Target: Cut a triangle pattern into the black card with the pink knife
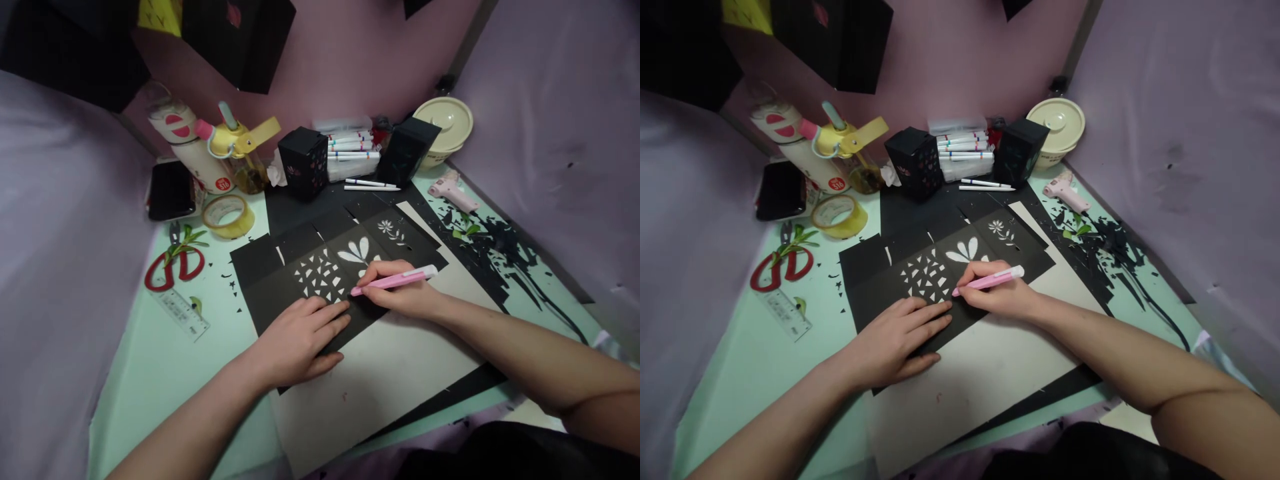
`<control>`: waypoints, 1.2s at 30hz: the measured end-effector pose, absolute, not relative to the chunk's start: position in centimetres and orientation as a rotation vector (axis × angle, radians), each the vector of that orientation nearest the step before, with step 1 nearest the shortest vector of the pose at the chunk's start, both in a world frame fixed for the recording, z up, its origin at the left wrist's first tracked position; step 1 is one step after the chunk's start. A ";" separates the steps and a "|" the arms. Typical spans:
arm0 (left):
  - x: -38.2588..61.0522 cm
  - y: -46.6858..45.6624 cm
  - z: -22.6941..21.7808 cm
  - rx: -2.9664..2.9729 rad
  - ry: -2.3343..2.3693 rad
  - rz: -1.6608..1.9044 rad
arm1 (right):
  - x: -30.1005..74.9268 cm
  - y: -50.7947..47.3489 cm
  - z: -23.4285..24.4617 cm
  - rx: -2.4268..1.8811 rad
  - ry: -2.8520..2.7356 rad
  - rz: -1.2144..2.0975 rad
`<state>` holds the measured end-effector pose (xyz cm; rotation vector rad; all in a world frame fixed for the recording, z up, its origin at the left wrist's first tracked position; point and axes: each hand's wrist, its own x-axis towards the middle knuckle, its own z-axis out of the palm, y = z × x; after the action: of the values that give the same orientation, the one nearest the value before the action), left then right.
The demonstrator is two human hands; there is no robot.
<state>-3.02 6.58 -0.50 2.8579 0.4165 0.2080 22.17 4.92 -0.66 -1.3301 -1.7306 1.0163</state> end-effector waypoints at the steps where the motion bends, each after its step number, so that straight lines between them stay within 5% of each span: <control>1: -2.9 6.5 -0.5 2.852 0.423 0.179 | 22.2 4.9 -0.7 -1.343 -1.736 1.005; 36: -3.0 6.4 -1.6 2.677 0.427 0.324 | 22.1 4.8 -0.9 -1.394 -1.797 0.972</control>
<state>-3.01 6.42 -1.62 2.6774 0.4268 0.3242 22.13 4.77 -0.90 -1.3943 -1.7973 0.9725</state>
